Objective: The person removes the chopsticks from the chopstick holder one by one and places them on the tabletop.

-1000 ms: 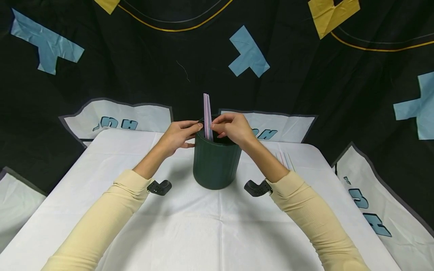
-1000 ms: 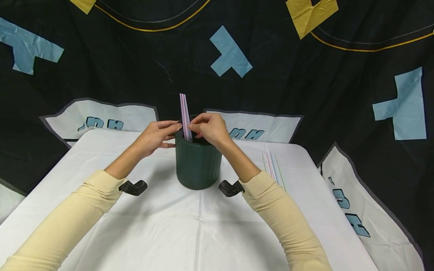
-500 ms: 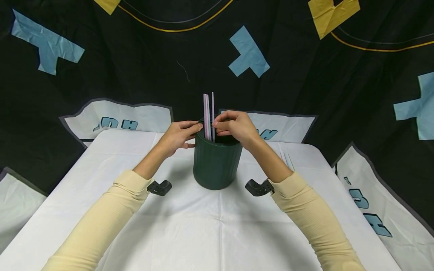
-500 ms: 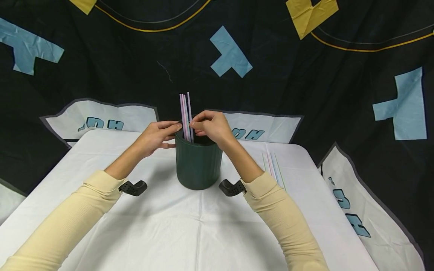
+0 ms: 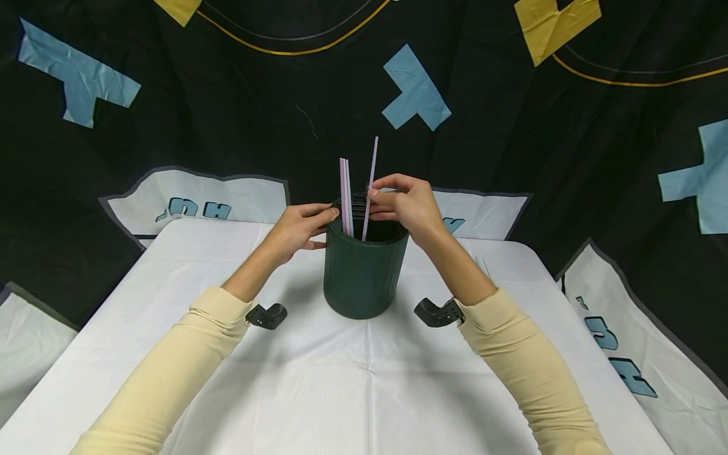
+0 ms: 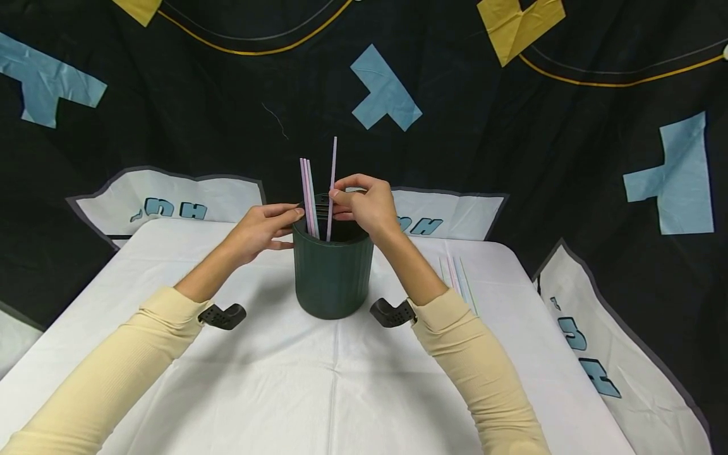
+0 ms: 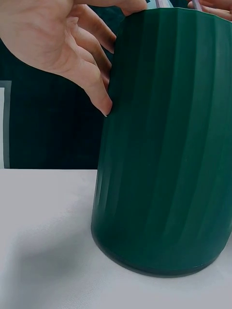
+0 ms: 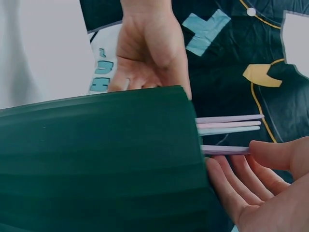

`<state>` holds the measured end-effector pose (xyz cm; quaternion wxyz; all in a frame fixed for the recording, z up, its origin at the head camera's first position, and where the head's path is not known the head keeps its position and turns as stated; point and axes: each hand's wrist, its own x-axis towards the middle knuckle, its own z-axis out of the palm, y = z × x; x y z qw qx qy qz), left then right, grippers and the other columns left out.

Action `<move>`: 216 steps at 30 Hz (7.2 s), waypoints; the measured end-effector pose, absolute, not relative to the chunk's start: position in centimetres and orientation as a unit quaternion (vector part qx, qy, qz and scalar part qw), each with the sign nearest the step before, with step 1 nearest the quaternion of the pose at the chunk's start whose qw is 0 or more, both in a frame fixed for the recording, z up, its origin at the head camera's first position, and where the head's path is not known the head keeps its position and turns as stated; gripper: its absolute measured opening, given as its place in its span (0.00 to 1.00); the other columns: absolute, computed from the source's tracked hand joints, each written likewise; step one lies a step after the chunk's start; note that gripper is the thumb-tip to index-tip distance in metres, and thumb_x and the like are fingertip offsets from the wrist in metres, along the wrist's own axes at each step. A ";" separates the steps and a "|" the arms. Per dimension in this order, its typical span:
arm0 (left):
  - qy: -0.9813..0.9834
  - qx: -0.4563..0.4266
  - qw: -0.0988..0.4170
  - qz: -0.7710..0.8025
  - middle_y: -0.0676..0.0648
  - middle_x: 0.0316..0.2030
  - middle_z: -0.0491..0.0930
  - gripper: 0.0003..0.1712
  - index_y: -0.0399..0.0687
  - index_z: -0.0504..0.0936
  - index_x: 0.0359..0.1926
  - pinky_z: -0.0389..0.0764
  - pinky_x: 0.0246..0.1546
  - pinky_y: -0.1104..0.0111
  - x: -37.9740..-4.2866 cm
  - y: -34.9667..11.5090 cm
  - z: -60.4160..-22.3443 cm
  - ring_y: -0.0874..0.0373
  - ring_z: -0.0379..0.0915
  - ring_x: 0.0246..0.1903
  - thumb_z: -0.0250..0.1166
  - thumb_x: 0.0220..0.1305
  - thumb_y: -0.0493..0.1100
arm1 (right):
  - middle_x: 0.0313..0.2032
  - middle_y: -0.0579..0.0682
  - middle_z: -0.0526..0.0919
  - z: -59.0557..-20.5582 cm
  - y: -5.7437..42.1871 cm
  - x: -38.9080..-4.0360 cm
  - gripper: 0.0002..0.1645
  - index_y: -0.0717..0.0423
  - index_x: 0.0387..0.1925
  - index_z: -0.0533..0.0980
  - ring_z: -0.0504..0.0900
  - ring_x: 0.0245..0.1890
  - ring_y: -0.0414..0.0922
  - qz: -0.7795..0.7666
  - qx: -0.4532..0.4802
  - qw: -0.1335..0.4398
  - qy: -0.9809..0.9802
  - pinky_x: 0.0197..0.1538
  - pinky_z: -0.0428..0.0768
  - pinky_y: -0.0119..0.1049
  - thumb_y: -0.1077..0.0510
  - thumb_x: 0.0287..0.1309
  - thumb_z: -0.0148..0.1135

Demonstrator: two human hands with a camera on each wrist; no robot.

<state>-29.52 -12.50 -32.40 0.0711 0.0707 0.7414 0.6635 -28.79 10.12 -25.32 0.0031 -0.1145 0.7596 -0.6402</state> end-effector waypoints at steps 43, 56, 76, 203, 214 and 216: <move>0.746 0.066 0.070 0.659 0.41 0.66 0.76 0.29 0.42 0.74 0.69 0.85 0.53 0.50 -29.4 -12.3 -32.4 0.44 0.74 0.65 0.63 0.73 0.51 | 0.42 0.45 0.86 -26.0 21.8 -30.1 0.15 0.54 0.55 0.79 0.88 0.38 0.41 -0.706 0.049 -0.062 0.704 0.41 0.88 0.32 0.55 0.70 0.62; 0.750 0.064 0.074 0.655 0.41 0.68 0.74 0.31 0.43 0.72 0.70 0.85 0.53 0.51 -29.4 -12.3 -32.4 0.44 0.72 0.67 0.63 0.73 0.51 | 0.35 0.39 0.85 -32.2 25.7 -31.4 0.26 0.67 0.64 0.72 0.86 0.34 0.35 -0.614 0.058 0.006 0.787 0.39 0.88 0.30 0.57 0.72 0.59; 0.751 0.062 0.069 0.654 0.41 0.67 0.74 0.30 0.43 0.73 0.70 0.84 0.53 0.50 -29.4 -12.4 -32.4 0.44 0.73 0.66 0.63 0.73 0.50 | 0.34 0.42 0.87 -39.4 29.3 -30.9 0.27 0.73 0.63 0.71 0.86 0.32 0.37 -0.555 0.072 0.083 0.824 0.40 0.89 0.32 0.60 0.70 0.61; 0.751 0.062 0.074 0.653 0.40 0.68 0.74 0.29 0.42 0.74 0.69 0.84 0.53 0.49 -29.6 -12.5 -32.5 0.43 0.72 0.67 0.62 0.74 0.51 | 0.45 0.55 0.85 -26.7 8.3 -29.8 0.10 0.59 0.45 0.86 0.84 0.37 0.49 -0.508 -0.152 0.035 0.847 0.45 0.88 0.37 0.59 0.65 0.67; 0.755 0.061 0.075 0.648 0.41 0.68 0.73 0.29 0.43 0.73 0.69 0.84 0.53 0.49 -29.6 -12.5 -32.4 0.42 0.71 0.68 0.61 0.74 0.51 | 0.41 0.54 0.85 -27.3 7.9 -29.8 0.08 0.59 0.41 0.86 0.80 0.32 0.46 -0.525 -0.136 0.007 0.840 0.38 0.87 0.34 0.60 0.63 0.69; 0.755 0.060 0.075 0.649 0.41 0.68 0.74 0.28 0.43 0.74 0.69 0.84 0.53 0.49 -29.6 -12.5 -32.4 0.42 0.71 0.67 0.61 0.74 0.51 | 0.41 0.54 0.85 -27.3 7.9 -29.8 0.07 0.60 0.41 0.85 0.81 0.31 0.46 -0.534 -0.133 0.007 0.835 0.38 0.88 0.34 0.60 0.63 0.69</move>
